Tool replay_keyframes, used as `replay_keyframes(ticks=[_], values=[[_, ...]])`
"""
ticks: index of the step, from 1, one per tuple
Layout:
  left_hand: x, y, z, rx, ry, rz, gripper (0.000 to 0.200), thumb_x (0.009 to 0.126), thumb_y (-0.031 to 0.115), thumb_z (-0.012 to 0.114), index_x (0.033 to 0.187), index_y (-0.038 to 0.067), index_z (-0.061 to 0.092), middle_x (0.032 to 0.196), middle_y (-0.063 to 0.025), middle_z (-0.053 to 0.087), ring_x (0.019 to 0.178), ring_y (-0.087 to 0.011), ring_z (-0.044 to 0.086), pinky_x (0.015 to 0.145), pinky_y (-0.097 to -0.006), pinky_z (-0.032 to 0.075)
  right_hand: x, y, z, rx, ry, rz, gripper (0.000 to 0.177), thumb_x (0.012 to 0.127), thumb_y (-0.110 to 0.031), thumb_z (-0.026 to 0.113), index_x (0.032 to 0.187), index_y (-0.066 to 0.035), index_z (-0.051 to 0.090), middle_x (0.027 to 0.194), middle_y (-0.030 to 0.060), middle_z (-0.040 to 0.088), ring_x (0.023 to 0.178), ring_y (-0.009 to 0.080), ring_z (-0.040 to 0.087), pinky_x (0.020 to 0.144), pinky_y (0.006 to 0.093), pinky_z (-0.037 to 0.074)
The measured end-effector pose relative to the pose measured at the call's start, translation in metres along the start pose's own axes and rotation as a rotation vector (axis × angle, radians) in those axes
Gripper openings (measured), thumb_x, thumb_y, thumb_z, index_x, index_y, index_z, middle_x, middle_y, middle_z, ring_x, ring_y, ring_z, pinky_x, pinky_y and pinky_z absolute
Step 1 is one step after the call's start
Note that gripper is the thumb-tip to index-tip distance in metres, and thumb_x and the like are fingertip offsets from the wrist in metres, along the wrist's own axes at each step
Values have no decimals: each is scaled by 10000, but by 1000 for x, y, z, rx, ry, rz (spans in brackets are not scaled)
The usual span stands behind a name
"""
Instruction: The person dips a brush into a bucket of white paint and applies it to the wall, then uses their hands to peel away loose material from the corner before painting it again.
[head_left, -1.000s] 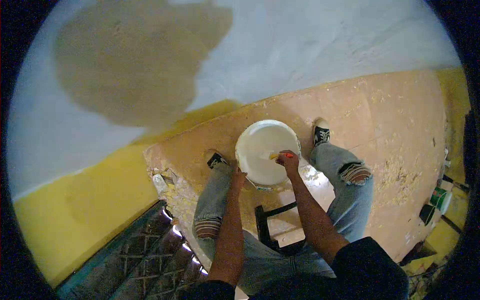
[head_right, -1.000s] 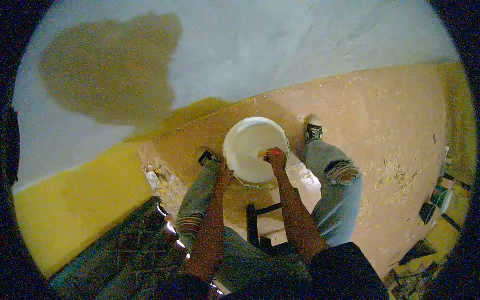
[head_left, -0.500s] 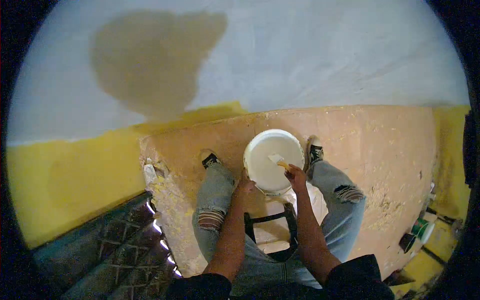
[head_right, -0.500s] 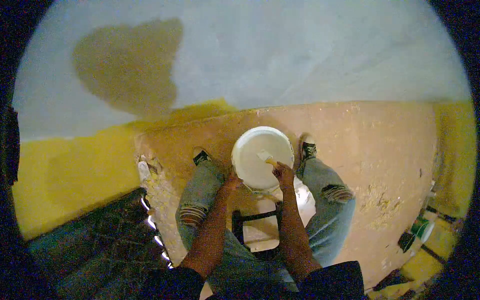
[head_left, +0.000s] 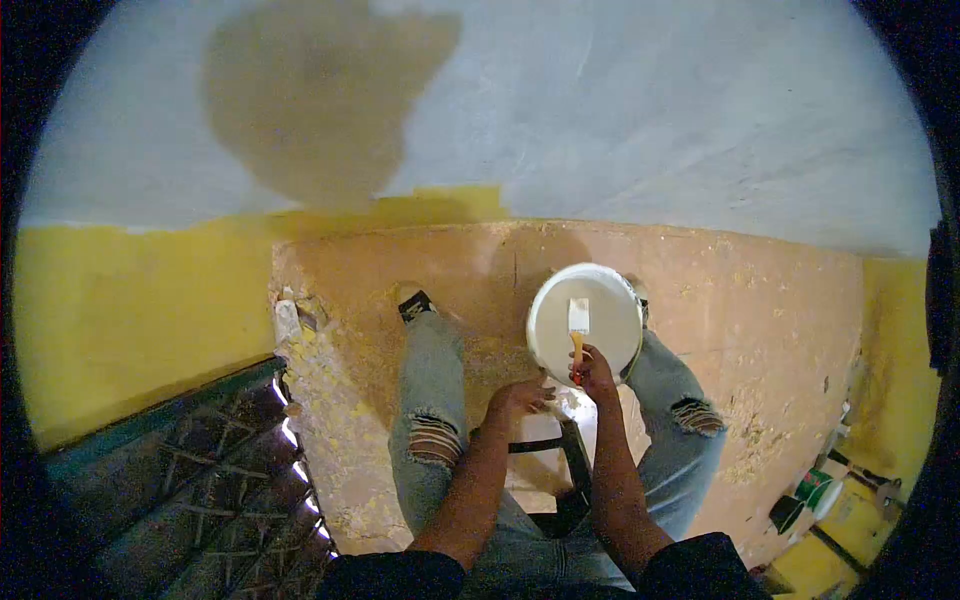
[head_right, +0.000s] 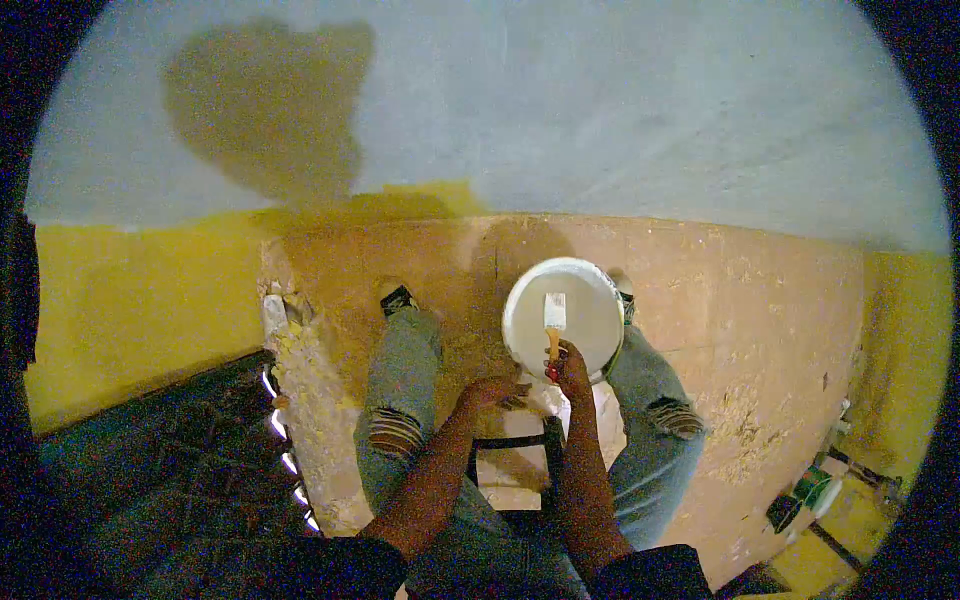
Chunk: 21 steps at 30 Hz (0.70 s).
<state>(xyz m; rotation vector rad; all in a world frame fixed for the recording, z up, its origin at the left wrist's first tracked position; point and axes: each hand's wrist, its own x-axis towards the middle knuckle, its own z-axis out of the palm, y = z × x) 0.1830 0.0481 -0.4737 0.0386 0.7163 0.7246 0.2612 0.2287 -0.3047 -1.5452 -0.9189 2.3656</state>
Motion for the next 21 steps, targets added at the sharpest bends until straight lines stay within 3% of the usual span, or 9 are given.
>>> replay_keyframes(ticks=[2, 4, 5, 7, 10, 13, 15, 18, 21], values=[[-7, 16, 15, -47, -100, -83, 606, 895, 511, 513, 1372, 148, 423, 1180, -38, 615, 857, -181, 634, 759, -415, 497, 8, 0, -3, -25, 21, 32, 367, 825, -52, 573, 1172, -37, 453, 835, 99, 579, 621, 182, 554, 532, 291, 473], [-36, 36, 54, 439, 248, -19, 505, 891, 471, 530, 1221, 91, 566, 1163, -46, 635, 933, -248, 648, 799, -422, 504, 13, 0, -6, -46, 46, 59, 345, 838, -105, 594, 1151, -51, 461, 804, 85, 578, 603, 167, 547, 507, 279, 462], [-34, 30, 44, 438, 247, -22, 505, 891, 471, 530, 1221, 91, 566, 1163, -46, 635, 933, -248, 648, 799, -422, 504, 11, 0, -4, -99, 35, 6, 325, 852, -133, 597, 1139, -63, 463, 794, 76, 576, 596, 152, 540, 488, 271, 451], [-34, 25, 14, 1703, 373, 882, 420, 864, 422, 548, 1093, 85, 648, 1150, -104, 642, 952, -326, 643, 834, -434, 502, 8, -7, 11, -148, 15, -53, 308, 865, -162, 601, 1127, -75, 464, 784, 67, 574, 589, 137, 533, 469, 262, 440], [-87, 101, 20, 1264, 517, 485, 416, 868, 388, 550, 1141, 79, 606, 1132, -125, 644, 956, -336, 639, 842, -444, 499, 11, -18, 51, -198, -92, -87, 276, 890, -194, 587, 1105, -72, 464, 772, 57, 569, 561, 126, 526, 456, 254, 433], [-163, 179, 45, 1204, 702, 444, 423, 872, 354, 552, 1188, 73, 564, 1114, -146, 646, 960, -346, 636, 849, -454, 495, 47, -12, 95, -209, -132, -113, 253, 894, -193, 576, 1089, -66, 477, 763, 51, 563, 539, 128, 520, 442, 258, 426], [-204, 215, 59, 1236, 834, 471, 434, 875, 332, 553, 1220, 69, 536, 1102, -160, 647, 962, -353, 633, 854, -460, 493, 101, 14, 116, -559, -47, -376, 208, 894, -186, 564, 1045, -56, 506, 735, 55, 563, 510, 137, 512, 429, 279, 432], [-238, 244, 66, 1288, 958, 457, 458, 879, 298, 555, 1268, 63, 494, 1084, -181, 649, 966, -362, 630, 862, -470, 489, 148, 15, 159, -680, 63, -333, 170, 888, -172, 550, 998, -44, 531, 696, 68, 566, 506, 156, 515, 436, 300, 441], [-231, 251, 45, 1273, 939, 392, 470, 880, 275, 565, 1287, 56, 477, 1060, -185, 655, 968, -367, 628, 861, -474, 490, 192, 6, 177, -523, 151, -184, 163, 888, -155, 523, 987, -28, 541, 685, 99, 586, 525, 189, 545, 464, 331, 462]])
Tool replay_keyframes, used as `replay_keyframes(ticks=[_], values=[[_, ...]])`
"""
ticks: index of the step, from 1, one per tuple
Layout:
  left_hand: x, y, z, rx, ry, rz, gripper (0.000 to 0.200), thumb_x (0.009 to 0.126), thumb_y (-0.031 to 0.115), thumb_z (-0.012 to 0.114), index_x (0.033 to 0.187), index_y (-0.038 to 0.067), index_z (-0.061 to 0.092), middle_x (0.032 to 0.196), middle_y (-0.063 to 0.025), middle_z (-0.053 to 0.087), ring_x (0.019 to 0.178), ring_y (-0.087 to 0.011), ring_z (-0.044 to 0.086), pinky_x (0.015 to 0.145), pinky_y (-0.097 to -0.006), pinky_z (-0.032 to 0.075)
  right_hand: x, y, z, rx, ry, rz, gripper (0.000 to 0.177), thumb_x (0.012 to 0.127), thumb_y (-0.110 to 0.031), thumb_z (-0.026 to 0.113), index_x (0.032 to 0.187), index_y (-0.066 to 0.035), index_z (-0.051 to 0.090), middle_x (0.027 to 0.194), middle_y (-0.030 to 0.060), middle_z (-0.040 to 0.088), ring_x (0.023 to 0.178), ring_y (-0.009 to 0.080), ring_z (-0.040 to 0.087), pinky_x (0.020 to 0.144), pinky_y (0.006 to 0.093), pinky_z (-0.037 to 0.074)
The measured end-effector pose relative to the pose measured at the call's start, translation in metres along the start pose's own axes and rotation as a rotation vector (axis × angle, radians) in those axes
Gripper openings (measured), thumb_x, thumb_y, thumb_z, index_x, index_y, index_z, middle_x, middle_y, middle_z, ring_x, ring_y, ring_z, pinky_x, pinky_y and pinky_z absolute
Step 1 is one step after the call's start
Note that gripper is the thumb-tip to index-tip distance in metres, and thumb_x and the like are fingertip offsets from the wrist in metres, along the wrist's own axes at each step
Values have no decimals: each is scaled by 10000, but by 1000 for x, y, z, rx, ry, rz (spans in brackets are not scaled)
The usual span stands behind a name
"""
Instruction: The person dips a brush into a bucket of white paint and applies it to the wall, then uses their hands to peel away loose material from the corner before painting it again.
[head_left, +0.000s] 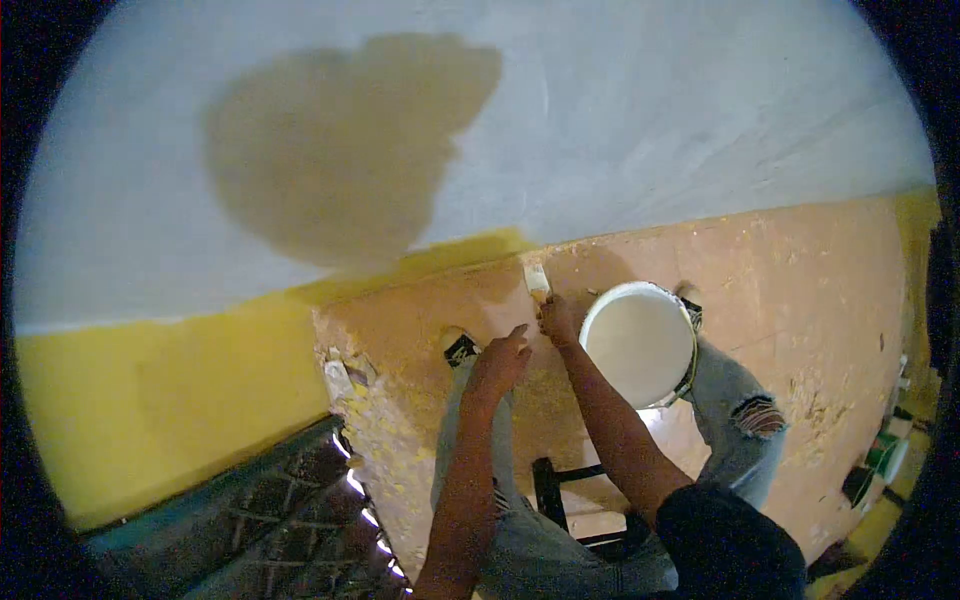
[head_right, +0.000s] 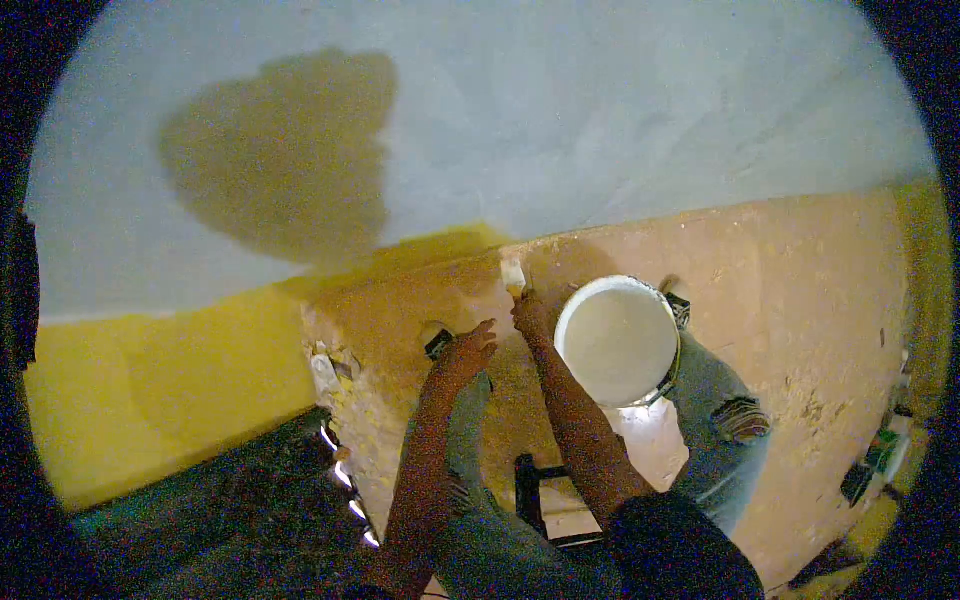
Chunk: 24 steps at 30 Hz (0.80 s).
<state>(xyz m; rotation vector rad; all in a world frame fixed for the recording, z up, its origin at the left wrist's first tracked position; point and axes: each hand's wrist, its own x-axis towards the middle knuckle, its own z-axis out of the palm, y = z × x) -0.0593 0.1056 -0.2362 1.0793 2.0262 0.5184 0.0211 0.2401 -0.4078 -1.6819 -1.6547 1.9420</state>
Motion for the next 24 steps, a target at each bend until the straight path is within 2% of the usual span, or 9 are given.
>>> replay_keyframes(ticks=[1, 3, 5, 7, 10, 16, 19, 22, 24], values=[[6, -7, 5, -34, -45, -30, 472, 880, 264, 574, 1290, 52, 474, 1041, -182, 660, 968, -369, 627, 858, -475, 492, 29, 17, 6, 13, 9, 11, 163, 888, -155, 523, 987, -28, 541, 685, 99, 586, 525, 189, 545, 464, 331, 462], [24, -3, 18, 10, 7, 11, 475, 879, 278, 577, 1288, 58, 475, 1024, -185, 662, 957, -372, 628, 848, -477, 495, 95, 69, 13, -593, 237, -368, 261, 883, -287, 525, 920, -30, 559, 739, 177, 652, 603, 374, 618, 563, 508, 482], [33, 19, 14, 48, 59, 51, 478, 878, 292, 580, 1286, 65, 477, 1006, -187, 664, 947, -375, 629, 839, -479, 498, 116, 71, 7, -545, 214, -265, 235, 879, -251, 521, 914, -24, 568, 767, 197, 648, 637, 340, 635, 555, 468, 494], [30, 81, -23, 123, -185, -138, 403, 880, 311, 575, 1199, 69, 530, 987, -201, 659, 919, -384, 630, 822, -486, 498, 135, 73, 3, -497, 201, -160, 209, 874, -215, 518, 908, -17, 577, 795, 216, 645, 670, 305, 652, 546, 428, 506], [43, 89, -22, 88, -311, -193, 339, 878, 334, 572, 1076, 58, 567, 941, -220, 652, 897, -399, 627, 807, -497, 491, 154, 67, 5, -626, 249, -37, 258, 869, -264, 516, 893, -20, 595, 857, 240, 654, 761, 340, 667, 631, 456, 517], [43, 67, -18, 158, -186, -148, 354, 879, 376, 538, 974, 38, 584, 863, -222, 652, 869, -408, 628, 809, -503, 482, 57, -47, -13, -598, 272, -246, 314, 858, -277, 525, 995, -10, 616, 828, 193, 682, 767, 334, 671, 728, 457, 512], [36, 66, -32, 174, -213, -192, 364, 881, 377, 522, 961, 33, 608, 882, -213, 658, 871, -397, 634, 827, -501, 479, 9, -88, -24, -599, 150, -356, 336, 854, -280, 542, 1014, 5, 624, 770, 173, 682, 721, 285, 672, 692, 411, 516], [26, 61, -45, 189, -308, -231, 354, 886, 356, 507, 934, 28, 632, 900, -208, 659, 883, -378, 638, 833, -486, 482, -30, -114, -26, -327, 126, -266, 336, 863, -275, 547, 1007, 17, 630, 740, 161, 677, 690, 232, 666, 657, 364, 513], [24, 58, -52, 167, -339, -234, 352, 887, 347, 499, 928, 27, 638, 907, -201, 661, 886, -370, 640, 835, -478, 483, -61, -140, -29, -231, 164, -410, 323, 861, -248, 559, 1024, 24, 624, 726, 151, 676, 644, 216, 650, 619, 347, 501]])
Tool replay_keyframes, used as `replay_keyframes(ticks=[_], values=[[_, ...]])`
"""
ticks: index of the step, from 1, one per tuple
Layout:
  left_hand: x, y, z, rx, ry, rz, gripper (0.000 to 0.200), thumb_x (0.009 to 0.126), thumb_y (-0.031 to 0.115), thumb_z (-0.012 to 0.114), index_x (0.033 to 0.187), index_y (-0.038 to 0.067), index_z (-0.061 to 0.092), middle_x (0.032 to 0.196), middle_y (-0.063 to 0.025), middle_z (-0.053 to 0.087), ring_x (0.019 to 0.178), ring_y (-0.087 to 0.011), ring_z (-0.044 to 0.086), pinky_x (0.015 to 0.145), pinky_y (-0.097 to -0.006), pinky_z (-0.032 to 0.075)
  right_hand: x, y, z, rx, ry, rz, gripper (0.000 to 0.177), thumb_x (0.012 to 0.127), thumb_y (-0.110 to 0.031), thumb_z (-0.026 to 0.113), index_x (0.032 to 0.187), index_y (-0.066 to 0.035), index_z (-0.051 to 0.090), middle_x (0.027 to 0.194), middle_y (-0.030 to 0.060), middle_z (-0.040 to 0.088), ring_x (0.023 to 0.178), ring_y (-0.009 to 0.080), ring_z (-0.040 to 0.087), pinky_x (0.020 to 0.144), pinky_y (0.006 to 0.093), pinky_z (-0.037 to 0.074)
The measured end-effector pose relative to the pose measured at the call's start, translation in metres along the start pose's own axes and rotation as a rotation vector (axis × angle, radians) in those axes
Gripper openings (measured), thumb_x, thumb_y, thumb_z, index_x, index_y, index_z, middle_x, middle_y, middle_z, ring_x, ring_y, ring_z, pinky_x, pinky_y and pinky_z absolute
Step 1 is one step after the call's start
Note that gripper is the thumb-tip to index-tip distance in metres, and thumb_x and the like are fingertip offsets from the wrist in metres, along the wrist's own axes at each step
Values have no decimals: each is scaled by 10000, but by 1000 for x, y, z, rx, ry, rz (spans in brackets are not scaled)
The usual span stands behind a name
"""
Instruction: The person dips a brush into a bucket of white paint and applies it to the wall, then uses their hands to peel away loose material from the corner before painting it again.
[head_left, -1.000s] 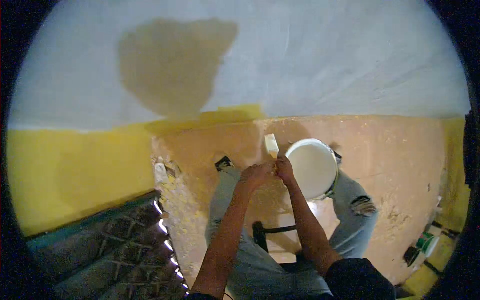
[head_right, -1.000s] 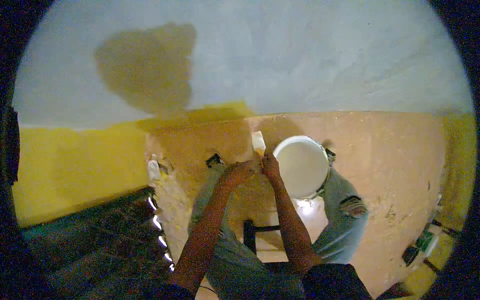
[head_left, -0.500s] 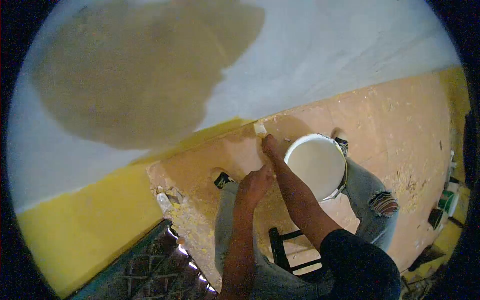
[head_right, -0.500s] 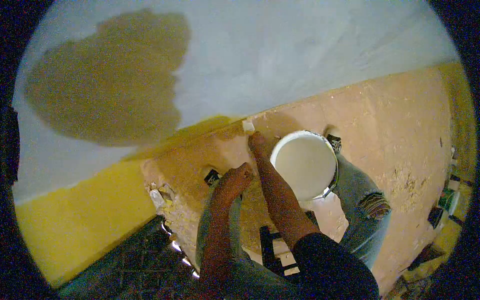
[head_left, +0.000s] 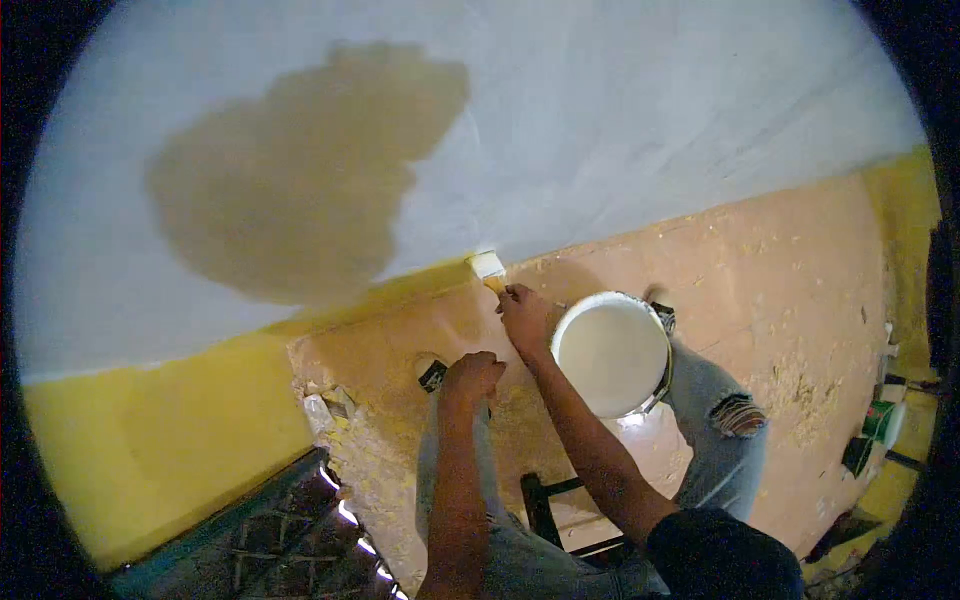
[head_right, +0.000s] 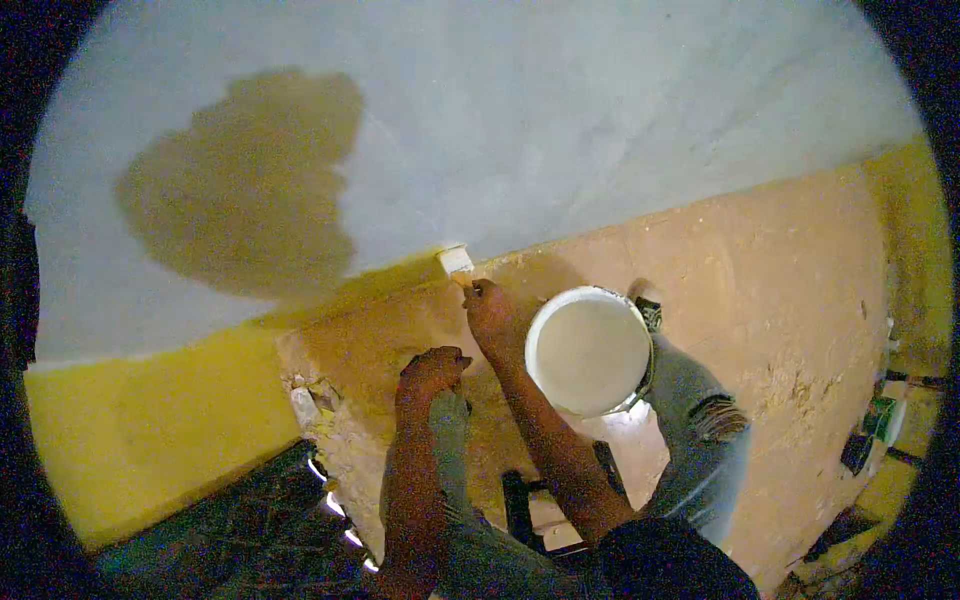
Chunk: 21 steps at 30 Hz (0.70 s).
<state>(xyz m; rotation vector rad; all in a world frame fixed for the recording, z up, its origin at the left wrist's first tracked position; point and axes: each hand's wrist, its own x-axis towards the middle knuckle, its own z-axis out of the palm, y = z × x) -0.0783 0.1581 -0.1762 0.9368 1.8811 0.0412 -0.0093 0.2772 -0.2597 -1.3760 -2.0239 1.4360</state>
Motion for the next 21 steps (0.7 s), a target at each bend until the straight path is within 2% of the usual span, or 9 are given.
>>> replay_keyframes(ticks=[5, 7, 8, 10, 12, 14, 15, 17, 21], values=[[-6, -18, -2, 104, 43, 187, 341, 888, 327, 476, 913, 36, 651, 930, -185, 664, 893, -351, 642, 838, -464, 486, -46, -39, -4, 416, 55, 52, 200, 922, -208, 559, 938, -24, 636, 634, 17, 576, 469, 94, 462, 465, 262, 388], [0, -18, -3, -1, -80, -2, 343, 881, 336, 476, 930, 45, 652, 965, -187, 659, 916, -360, 633, 847, -470, 482, -50, -33, 6, 764, 49, 237, 182, 942, -220, 555, 918, -54, 625, 648, -19, 528, 495, 48, 399, 471, 216, 354], [8, -28, 8, -5, -78, -12, 343, 881, 336, 476, 930, 45, 652, 965, -187, 659, 916, -360, 633, 847, -470, 482, -43, -22, 14, 766, 38, 240, 182, 942, -220, 555, 918, -54, 625, 648, -19, 528, 495, 48, 399, 471, 216, 354], [33, -61, 41, 90, 197, 255, 344, 909, 324, 476, 945, 22, 636, 903, -192, 663, 862, -342, 646, 826, -453, 483, -14, 44, 54, 657, -22, 133, 164, 937, -219, 560, 917, -63, 604, 673, -15, 544, 511, 44, 412, 486, 207, 359], [8, -37, 14, 66, 166, 181, 352, 910, 335, 482, 969, 22, 631, 922, -202, 658, 878, -354, 641, 835, -462, 480, 12, 103, 87, 757, 7, 177, 158, 923, -201, 570, 895, -51, 613, 652, 0, 558, 506, 72, 459, 482, 239, 380], [-4, -22, -3, 44, 132, 124, 361, 911, 346, 487, 994, 22, 625, 940, -212, 653, 893, -365, 636, 843, -472, 477, 27, 130, 93, 132, 118, -217, 178, 908, -218, 578, 909, -48, 630, 665, 39, 593, 523, 133, 533, 500, 304, 430], [-4, -20, -6, -8, 96, 96, 367, 912, 351, 488, 995, 19, 622, 945, -217, 651, 899, -371, 633, 844, -474, 476, 40, 150, 100, 140, 121, -216, 178, 908, -218, 578, 909, -48, 630, 665, 39, 593, 523, 133, 533, 500, 304, 430], [-4, -16, -9, -53, 54, 68, 373, 912, 356, 488, 996, 16, 618, 951, -222, 649, 905, -377, 630, 845, -476, 474, 63, 183, 116, 253, -104, 281, 265, 852, -249, 610, 963, -10, 644, 813, 121, 662, 698, 241, 637, 594, 340, 494], [-7, -5, -12, -123, 96, 87, 380, 908, 365, 496, 1002, 17, 618, 944, -213, 651, 898, -362, 634, 826, -474, 480, 79, 203, 112, -204, -310, 312, 235, 879, -230, 556, 1006, -46, 630, 761, 108, 653, 612, 229, 625, 579, 354, 499]])
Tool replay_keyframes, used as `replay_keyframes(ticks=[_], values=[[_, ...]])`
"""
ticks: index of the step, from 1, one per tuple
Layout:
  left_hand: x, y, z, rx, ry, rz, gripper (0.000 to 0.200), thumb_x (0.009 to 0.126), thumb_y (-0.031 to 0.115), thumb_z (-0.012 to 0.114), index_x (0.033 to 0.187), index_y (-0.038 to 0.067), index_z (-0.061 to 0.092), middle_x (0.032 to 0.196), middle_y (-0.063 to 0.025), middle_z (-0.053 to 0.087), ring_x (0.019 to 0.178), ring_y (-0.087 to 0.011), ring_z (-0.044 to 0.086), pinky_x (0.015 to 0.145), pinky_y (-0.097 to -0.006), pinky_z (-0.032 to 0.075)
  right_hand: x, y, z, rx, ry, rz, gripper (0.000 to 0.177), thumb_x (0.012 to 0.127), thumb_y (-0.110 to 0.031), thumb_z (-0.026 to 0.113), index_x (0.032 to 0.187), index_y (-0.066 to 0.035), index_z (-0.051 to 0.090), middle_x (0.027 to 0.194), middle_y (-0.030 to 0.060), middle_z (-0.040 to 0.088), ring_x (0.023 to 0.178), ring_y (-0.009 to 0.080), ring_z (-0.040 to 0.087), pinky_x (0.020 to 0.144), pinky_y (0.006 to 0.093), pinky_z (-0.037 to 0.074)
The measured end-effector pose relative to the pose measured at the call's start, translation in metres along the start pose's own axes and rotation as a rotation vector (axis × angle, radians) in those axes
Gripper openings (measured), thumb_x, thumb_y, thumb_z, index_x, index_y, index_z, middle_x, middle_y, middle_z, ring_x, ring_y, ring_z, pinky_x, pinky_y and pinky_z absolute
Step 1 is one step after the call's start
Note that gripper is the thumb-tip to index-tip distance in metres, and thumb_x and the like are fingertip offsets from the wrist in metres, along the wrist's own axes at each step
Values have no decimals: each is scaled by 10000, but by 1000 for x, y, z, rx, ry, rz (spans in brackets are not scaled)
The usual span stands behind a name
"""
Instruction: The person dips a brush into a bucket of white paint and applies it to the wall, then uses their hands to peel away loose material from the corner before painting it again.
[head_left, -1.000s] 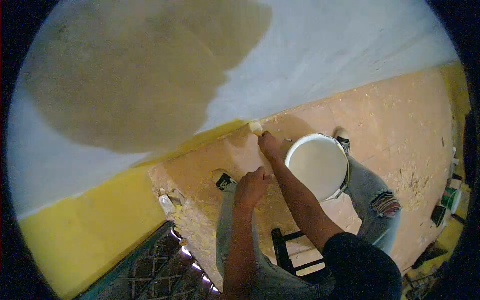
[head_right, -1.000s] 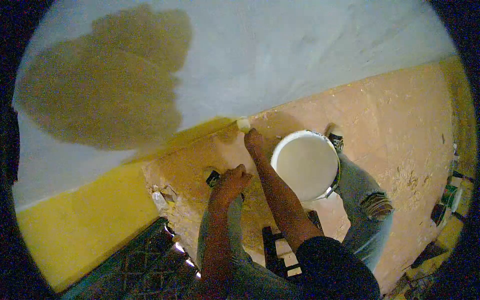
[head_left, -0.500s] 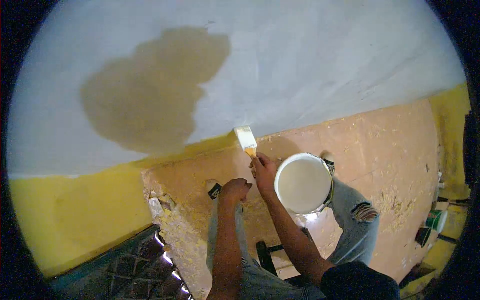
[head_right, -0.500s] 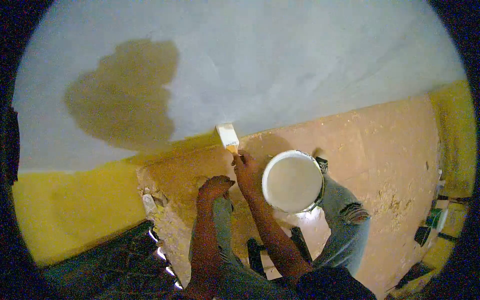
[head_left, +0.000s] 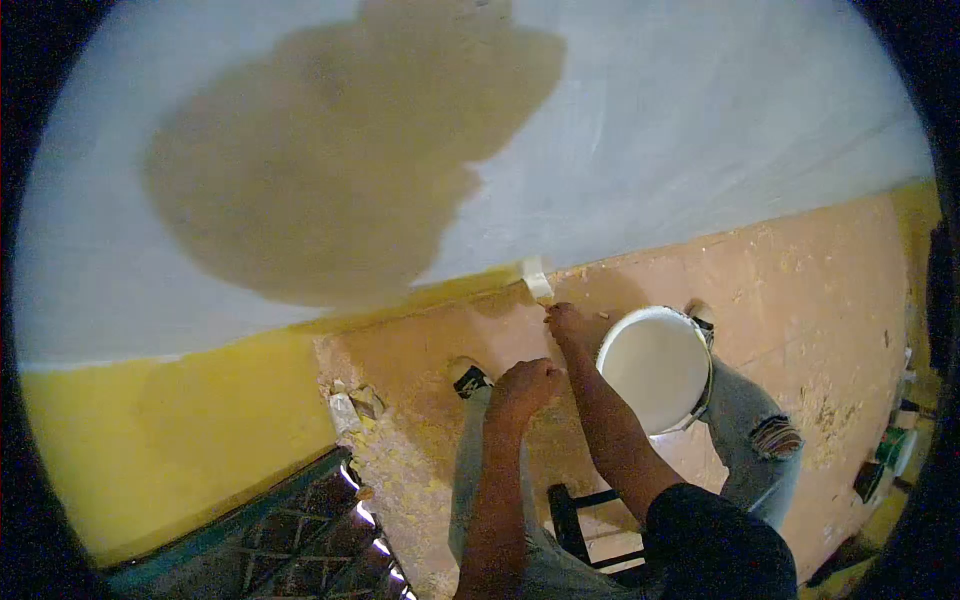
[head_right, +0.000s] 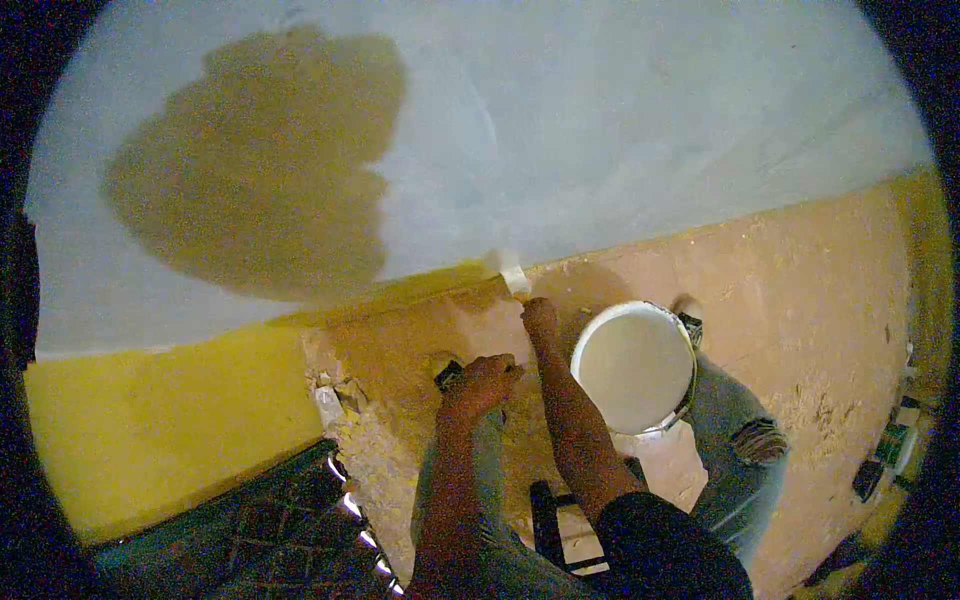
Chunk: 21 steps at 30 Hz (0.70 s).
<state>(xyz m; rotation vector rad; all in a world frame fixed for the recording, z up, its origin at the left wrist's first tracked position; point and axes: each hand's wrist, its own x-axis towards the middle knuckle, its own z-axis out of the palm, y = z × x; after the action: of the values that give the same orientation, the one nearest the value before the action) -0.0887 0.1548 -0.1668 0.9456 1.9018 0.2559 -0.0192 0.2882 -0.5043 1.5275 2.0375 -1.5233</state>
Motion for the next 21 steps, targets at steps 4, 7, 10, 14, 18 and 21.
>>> replay_keyframes(ticks=[4, 7, 10, 14, 18, 21], values=[[11, -13, 16, 31, -1, -36, 400, 906, 394, 509, 1014, 24, 615, 944, -198, 656, 889, -327, 646, 815, -471, 485, -8, -2, -6, -327, 584, -531, 235, 836, -219, 572, 907, -14, 661, 816, 166, 660, 697, 312, 631, 663, 413, 493], [30, -45, 41, 72, 43, 174, 369, 889, 362, 499, 955, 26, 637, 952, -221, 649, 918, -357, 627, 843, -470, 473, -72, -65, -52, 89, 430, -302, 252, 840, -225, 571, 820, 5, 671, 756, 167, 638, 686, 308, 619, 661, 420, 478], [0, -2, 0, -25, -78, -60, 358, 896, 355, 497, 955, 34, 643, 939, -225, 653, 906, -341, 634, 833, -465, 478, -134, -115, -98, 185, 400, -317, 304, 875, -243, 548, 786, 24, 661, 596, 130, 602, 574, 229, 597, 557, 358, 455], [-5, -14, 4, 204, -6, 249, 354, 909, 347, 487, 924, 30, 644, 890, -210, 665, 854, -320, 651, 815, -457, 484, -235, -179, -136, 314, 354, -347, 309, 891, -247, 548, 778, 27, 635, 611, 94, 583, 533, 165, 530, 523, 337, 420], [0, -13, -7, 9, -120, -21, 364, 919, 343, 486, 878, 12, 632, 807, -173, 670, 798, -306, 660, 785, -460, 490, -255, -187, -122, 663, 175, -244, 267, 948, -257, 515, 858, -26, 614, 682, 11, 555, 532, 95, 462, 510, 282, 394], [1, -24, -2, -28, -92, -67, 368, 921, 345, 485, 868, 9, 625, 794, -169, 667, 805, -320, 657, 788, -465, 490, -196, -156, -73, 812, 185, -435, 250, 972, -273, 490, 923, -55, 602, 703, -11, 531, 555, 70, 445, 511, 251, 379]])
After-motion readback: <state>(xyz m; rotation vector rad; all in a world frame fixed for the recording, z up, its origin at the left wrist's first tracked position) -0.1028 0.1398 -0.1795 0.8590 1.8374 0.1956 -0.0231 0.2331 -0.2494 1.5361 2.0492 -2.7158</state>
